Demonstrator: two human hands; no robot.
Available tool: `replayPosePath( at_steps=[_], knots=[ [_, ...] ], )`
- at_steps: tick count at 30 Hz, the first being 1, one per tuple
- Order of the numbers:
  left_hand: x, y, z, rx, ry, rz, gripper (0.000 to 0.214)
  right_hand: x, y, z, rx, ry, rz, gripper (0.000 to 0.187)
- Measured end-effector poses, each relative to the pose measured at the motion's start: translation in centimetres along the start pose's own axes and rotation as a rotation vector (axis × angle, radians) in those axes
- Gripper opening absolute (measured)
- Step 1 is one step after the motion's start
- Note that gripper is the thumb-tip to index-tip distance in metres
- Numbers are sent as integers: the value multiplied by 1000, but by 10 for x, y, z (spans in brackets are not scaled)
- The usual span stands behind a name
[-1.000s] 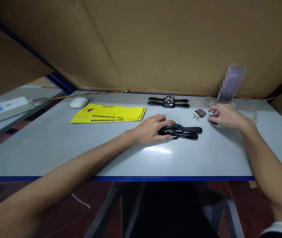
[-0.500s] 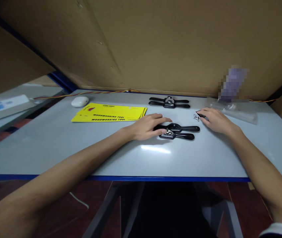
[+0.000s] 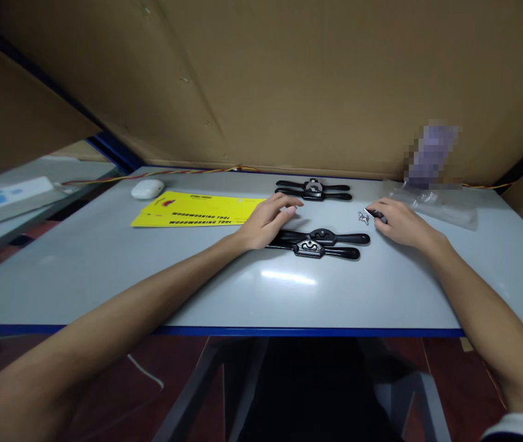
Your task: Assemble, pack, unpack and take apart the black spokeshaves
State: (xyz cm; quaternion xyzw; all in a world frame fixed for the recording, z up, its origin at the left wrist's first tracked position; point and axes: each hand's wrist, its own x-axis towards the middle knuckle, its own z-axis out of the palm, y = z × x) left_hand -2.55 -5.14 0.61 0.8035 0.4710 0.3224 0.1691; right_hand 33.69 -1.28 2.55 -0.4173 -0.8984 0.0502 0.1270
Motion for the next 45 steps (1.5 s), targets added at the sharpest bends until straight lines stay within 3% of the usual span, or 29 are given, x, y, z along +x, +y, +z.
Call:
replayPosePath(
  at_steps=[5,10,13,20,23,28,33,38,45],
  knots=[
    [0,-5,2,-35,16,-6,53,0,-4,1,7,38,5,42],
    [6,-12,-1,-160,64,-73,48,2,-27,-9,31,126,-15,38],
    [9,-14,-5,-159,88,-114,37,2,-36,-10,17,115,-42,36],
    [11,-11,-17,218,171,-125,50,4,-22,11,37,53,-79,38],
    [11,-15,-24,260,181,-137,50,8,-20,18,24,39,-105,40],
    [10,-29,-31,177,104,-52,34,13,-23,21,33,46,-118,40],
    [10,-39,-26,228,-44,78,57,15,-18,22,19,68,-64,38],
    [10,-48,-21,299,-246,12,74,15,-15,23,-36,65,-57,38],
    [13,-46,-23,327,-234,57,70,15,-22,18,-71,52,-56,35]
  ],
)
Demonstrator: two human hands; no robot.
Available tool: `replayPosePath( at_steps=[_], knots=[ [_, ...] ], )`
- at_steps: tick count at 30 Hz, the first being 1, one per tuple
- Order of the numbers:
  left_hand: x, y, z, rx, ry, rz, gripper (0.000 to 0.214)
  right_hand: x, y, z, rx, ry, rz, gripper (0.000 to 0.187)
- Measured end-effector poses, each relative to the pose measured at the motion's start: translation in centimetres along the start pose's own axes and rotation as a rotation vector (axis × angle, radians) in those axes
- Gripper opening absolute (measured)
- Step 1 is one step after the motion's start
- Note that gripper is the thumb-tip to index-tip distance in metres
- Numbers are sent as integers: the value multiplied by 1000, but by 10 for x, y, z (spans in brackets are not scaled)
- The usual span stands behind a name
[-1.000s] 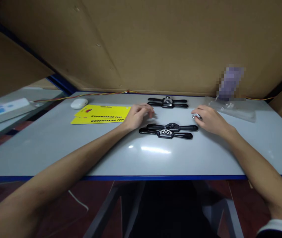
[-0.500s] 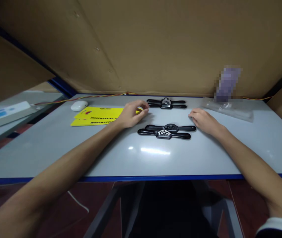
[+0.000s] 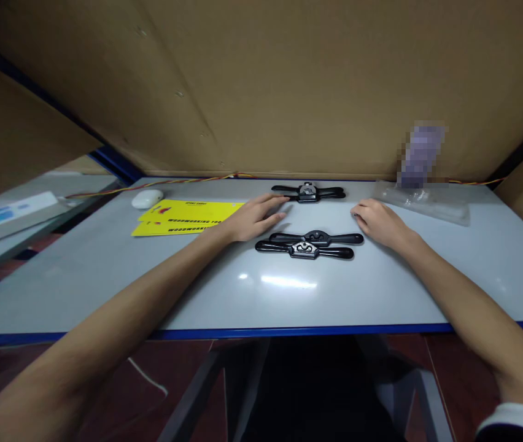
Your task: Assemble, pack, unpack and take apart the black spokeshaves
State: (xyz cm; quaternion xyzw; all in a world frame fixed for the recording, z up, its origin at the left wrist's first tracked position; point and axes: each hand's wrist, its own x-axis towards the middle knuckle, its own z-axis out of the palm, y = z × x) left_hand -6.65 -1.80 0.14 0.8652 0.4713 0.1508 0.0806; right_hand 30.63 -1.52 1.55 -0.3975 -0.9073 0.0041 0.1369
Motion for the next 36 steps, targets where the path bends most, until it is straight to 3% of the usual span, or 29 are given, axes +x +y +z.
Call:
replayPosePath(
  at_steps=[8,12,16,22,27,36],
  knots=[
    [6,11,2,110,87,-29,64,1,-3,-1,-47,-17,8,34],
    [8,7,1,169,39,-43,54,3,0,2,-11,10,41,32],
    [8,-1,-4,82,21,-6,47,4,4,5,27,43,65,33],
    [4,3,-11,-82,-25,92,38,4,-1,5,89,173,98,29],
    [1,15,-12,-169,-36,145,31,1,-20,0,142,319,151,25],
    [-3,38,-2,-144,11,144,36,1,-53,3,250,138,-26,28]
  ],
)
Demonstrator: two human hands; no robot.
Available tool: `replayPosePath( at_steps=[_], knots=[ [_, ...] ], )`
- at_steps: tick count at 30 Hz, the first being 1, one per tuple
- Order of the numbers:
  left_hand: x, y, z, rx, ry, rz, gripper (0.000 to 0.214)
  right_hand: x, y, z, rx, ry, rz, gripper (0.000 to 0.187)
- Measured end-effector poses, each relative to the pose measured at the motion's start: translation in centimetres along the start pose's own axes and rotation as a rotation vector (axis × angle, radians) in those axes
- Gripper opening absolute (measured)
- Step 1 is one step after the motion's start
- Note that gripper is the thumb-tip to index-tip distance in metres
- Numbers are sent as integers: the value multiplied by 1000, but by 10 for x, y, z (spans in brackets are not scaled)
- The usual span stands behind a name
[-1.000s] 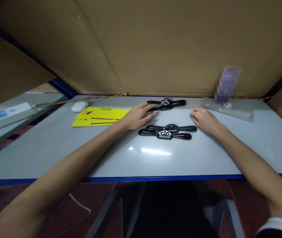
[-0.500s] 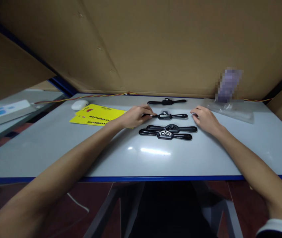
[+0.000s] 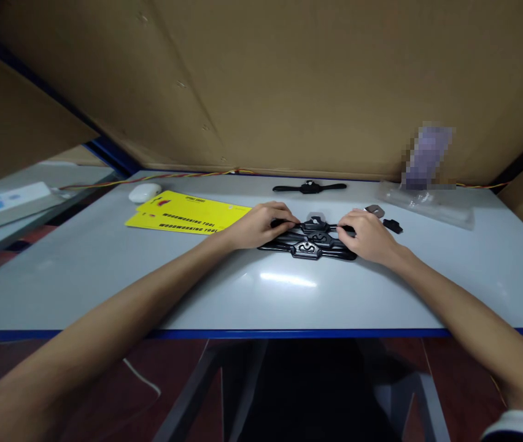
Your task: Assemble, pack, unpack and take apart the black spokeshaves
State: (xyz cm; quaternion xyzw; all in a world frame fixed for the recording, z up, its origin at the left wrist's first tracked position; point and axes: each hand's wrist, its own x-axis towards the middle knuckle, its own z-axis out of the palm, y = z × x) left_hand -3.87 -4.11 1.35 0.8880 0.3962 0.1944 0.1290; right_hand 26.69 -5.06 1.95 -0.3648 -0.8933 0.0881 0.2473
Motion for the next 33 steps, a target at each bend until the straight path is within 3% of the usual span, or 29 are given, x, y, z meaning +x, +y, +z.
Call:
replayPosePath(
  at_steps=[8,14,25,29,33],
  knots=[
    [1,14,11,-73,27,-25,42,-3,1,5,12,103,13,28],
    [2,15,17,-111,46,-80,40,-4,4,12,79,175,155,28],
    [-2,34,17,-129,-25,19,43,-2,-15,4,86,24,96,22],
    [-1,41,18,-130,-25,26,38,-2,-18,1,-11,-6,97,32],
    [-1,42,21,-102,0,6,38,0,-15,-9,-124,47,101,46]
  ],
)
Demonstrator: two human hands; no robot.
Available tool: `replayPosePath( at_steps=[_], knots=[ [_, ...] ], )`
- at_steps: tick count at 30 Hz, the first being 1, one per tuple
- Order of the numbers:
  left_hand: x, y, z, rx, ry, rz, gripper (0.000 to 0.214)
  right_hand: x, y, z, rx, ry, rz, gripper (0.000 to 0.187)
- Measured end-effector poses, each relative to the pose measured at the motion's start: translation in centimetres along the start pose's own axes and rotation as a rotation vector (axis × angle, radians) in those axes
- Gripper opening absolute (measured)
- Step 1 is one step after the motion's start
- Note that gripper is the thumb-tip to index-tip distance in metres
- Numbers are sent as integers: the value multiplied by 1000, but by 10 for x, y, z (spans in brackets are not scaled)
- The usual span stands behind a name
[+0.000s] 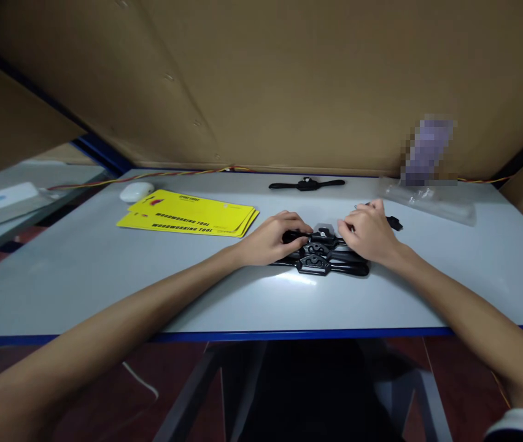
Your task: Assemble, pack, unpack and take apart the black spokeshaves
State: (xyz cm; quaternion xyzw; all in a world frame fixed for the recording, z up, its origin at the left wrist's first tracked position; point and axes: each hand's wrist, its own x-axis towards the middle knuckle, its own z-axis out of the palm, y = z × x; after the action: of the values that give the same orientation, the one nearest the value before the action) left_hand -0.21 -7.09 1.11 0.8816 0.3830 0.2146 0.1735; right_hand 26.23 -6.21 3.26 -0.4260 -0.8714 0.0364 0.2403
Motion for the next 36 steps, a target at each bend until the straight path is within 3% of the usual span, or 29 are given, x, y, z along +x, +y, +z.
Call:
replayPosePath(
  at_steps=[4,8,13,20,36],
  knots=[
    [0,0,3,5,5,-10,38,0,2,-7,115,49,15,43],
    [1,-2,5,-1,15,-4,35,-3,-5,1,188,-12,-76,14],
    [3,-5,5,-33,0,-24,31,-3,-4,12,195,-120,-201,24],
    [5,-6,4,-84,-22,-35,27,-2,3,13,313,-177,-169,26],
    [7,-6,8,-105,19,-52,22,2,3,19,295,-176,-129,33]
  ],
)
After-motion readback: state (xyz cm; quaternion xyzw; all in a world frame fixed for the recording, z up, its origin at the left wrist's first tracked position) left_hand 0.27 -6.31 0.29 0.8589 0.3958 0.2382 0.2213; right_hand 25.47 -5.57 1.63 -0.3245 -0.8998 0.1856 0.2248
